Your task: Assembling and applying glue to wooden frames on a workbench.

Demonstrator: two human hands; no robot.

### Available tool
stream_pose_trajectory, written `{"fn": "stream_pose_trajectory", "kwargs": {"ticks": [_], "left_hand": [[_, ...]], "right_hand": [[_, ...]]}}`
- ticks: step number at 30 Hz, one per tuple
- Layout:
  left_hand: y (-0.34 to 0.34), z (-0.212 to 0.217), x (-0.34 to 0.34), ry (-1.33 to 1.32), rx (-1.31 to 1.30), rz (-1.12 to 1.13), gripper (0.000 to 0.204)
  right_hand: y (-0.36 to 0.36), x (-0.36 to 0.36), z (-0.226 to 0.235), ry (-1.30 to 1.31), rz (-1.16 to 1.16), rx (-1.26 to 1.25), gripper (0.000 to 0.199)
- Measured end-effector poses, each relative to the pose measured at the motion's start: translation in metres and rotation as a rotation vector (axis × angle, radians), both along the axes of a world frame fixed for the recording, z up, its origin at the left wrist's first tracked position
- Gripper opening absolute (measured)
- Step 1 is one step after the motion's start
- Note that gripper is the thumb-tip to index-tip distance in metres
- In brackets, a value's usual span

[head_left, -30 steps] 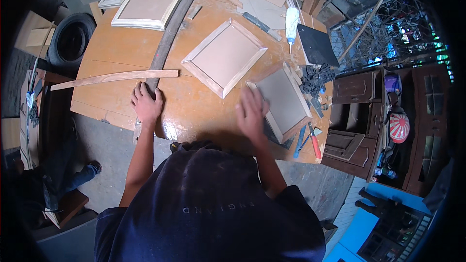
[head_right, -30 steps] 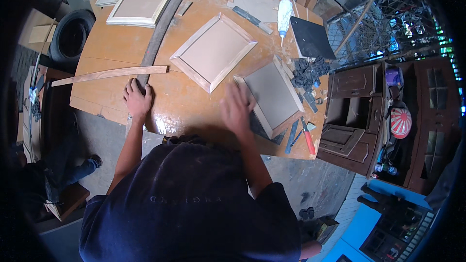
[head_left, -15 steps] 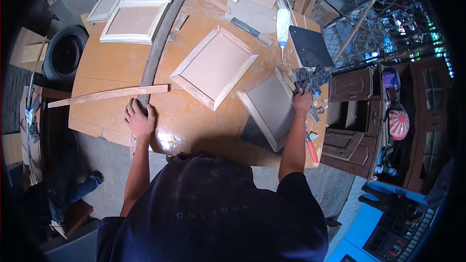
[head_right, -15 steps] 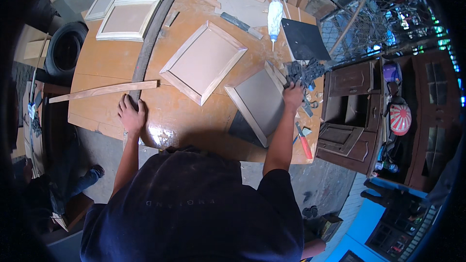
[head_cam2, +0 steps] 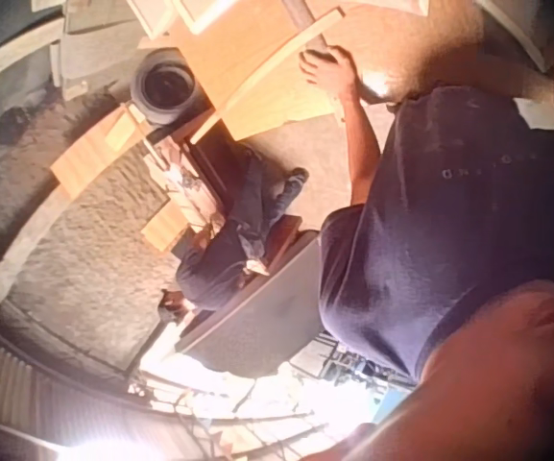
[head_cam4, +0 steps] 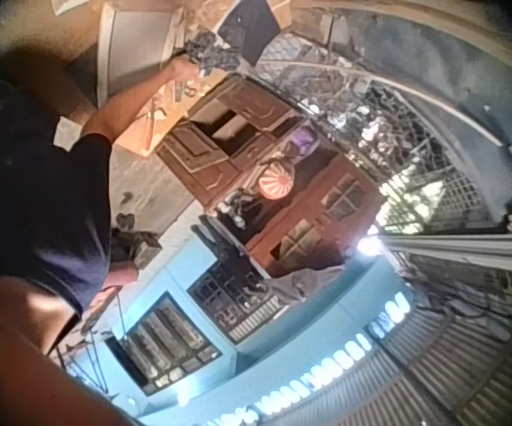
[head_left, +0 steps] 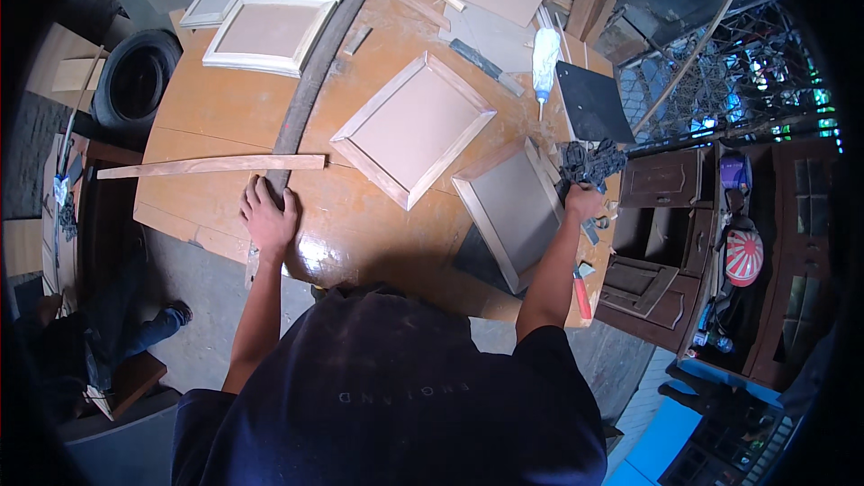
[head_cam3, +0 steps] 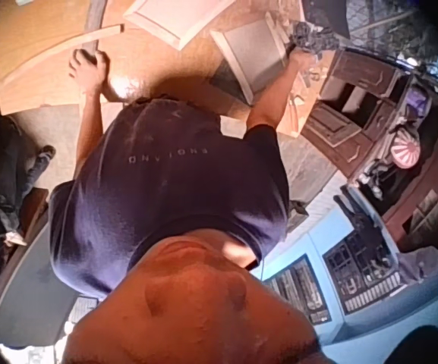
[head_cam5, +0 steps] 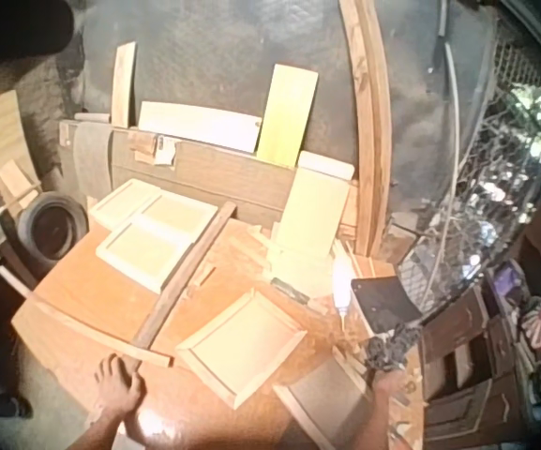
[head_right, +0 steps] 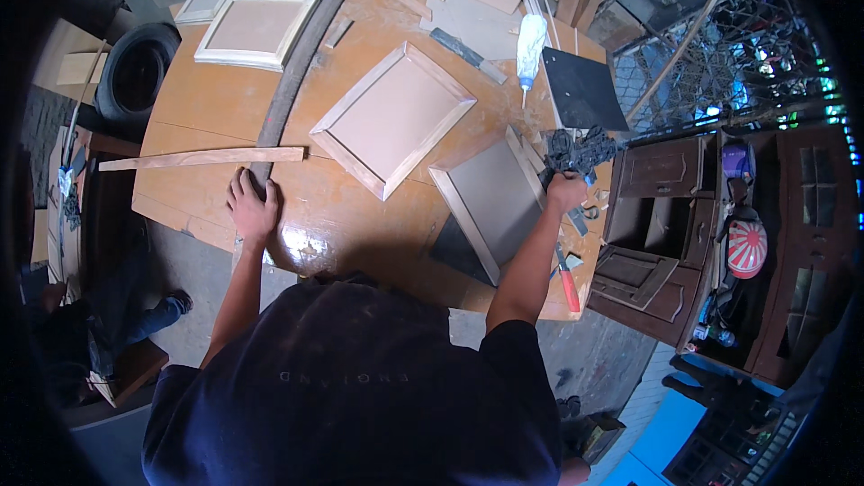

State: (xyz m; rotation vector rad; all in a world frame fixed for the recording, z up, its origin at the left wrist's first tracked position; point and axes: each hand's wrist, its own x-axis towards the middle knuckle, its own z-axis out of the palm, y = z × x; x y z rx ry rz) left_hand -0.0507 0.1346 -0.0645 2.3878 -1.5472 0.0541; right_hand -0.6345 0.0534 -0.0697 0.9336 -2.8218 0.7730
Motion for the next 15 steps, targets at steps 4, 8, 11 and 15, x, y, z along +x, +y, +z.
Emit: {"fn": "stream_pose_trajectory", "kwargs": {"ticks": [4,8,11,15], "left_hand": [[0.002,0.001,-0.002,0.042,-0.015,-0.012,0.064],[0.006,-0.003,0.002,0.029,-0.022,-0.008,0.064],[0.005,-0.003,0.001,0.055,-0.023,-0.010,0.064],[0.005,0.000,-0.001,0.062,-0.019,-0.009,0.064]], "right_hand": [[0.002,-0.009,-0.007,-0.006,-0.047,-0.002,0.018],[0.006,-0.008,0.004,-0.014,-0.004,0.063,0.034],[0.017,-0.006,0.015,-0.098,0.101,-0.001,0.042],[0.055,0.009,0.031,0.143,0.244,-0.226,0.054]]}}
